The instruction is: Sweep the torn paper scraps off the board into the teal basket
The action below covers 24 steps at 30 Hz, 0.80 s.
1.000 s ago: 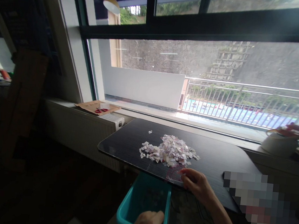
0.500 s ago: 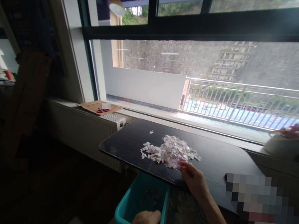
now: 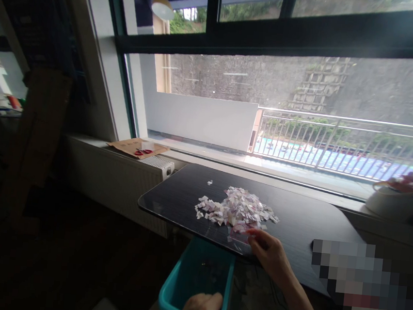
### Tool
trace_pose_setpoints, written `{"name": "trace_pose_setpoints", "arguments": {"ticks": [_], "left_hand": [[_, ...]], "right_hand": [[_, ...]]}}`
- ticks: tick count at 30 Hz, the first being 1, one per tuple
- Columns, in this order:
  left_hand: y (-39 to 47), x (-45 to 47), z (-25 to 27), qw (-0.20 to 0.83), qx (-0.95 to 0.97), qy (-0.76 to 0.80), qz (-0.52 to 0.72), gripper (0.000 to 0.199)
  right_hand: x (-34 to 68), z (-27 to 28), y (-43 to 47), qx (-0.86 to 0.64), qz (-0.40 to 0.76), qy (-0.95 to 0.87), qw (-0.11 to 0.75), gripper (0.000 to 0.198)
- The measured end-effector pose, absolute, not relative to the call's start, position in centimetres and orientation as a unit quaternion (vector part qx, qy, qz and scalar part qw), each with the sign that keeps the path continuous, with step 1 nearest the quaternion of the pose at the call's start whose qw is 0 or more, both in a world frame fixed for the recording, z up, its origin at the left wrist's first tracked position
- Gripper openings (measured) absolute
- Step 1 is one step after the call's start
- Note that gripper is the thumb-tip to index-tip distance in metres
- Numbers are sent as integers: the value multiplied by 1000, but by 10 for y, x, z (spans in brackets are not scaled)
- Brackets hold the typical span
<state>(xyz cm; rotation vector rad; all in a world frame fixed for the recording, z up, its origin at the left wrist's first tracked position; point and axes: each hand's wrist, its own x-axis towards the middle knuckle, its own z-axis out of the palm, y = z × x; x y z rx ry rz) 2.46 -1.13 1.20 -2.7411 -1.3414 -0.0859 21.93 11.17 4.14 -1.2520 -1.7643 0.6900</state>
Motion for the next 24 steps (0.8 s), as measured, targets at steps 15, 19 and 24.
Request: {"name": "trace_pose_setpoints", "arguments": {"ticks": [15,19,24], "left_hand": [[-10,23,4,52,-896,-436,-67,30],[-10,23,4,57,-897,-435,-58,30],[-10,24,6,46,-896,-437,-63,31]], "right_hand": [[220,41,112,-516,274,-706,401,41],[220,42,111,-503,288,-710,401,41],[220,40,114,-532,220,-713,400,40]]}}
